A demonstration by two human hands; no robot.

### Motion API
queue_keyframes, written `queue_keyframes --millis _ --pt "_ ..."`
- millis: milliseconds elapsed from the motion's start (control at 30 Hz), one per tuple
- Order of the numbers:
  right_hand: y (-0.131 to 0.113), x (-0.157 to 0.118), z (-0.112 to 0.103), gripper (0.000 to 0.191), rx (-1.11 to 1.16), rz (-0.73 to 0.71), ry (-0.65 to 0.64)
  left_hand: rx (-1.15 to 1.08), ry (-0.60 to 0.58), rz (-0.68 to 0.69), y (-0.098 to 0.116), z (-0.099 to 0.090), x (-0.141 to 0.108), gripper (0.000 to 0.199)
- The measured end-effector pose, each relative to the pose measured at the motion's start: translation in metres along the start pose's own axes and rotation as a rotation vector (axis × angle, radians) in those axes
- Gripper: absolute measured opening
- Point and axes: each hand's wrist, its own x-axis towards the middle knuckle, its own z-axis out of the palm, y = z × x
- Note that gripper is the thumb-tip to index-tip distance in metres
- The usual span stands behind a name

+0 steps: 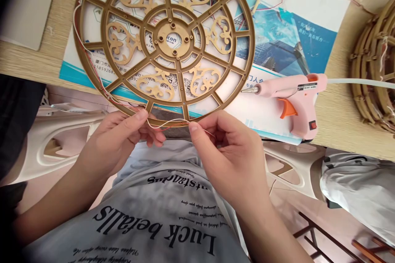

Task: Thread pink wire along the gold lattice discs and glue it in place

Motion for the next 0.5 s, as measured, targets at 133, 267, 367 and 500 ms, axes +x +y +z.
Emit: queue_keyframes --millis 133,267,367,500 --pt "-0.006 0.0 0.004 0.021 -0.009 0.039 -0.005 -0.039 -0.023 0.001 -0.002 0.0 0.001 0.052" --pt "-0.007 0.0 0.002 0.008 -0.081 -0.042 0.037 -0.095 -0.052 0.004 -0.003 -0.001 0.001 0.054" --pt "-0.007 0.003 -0.005 0.005 -0.298 -0.287 0.021 -0.095 -0.058 0.005 -0.003 -0.002 0.001 0.052" --pt "-0.011 0.01 -0.017 0.01 -0.444 -0.516 -0.101 -0.079 -0.059 0.007 -0.003 -0.003 0.001 0.052"
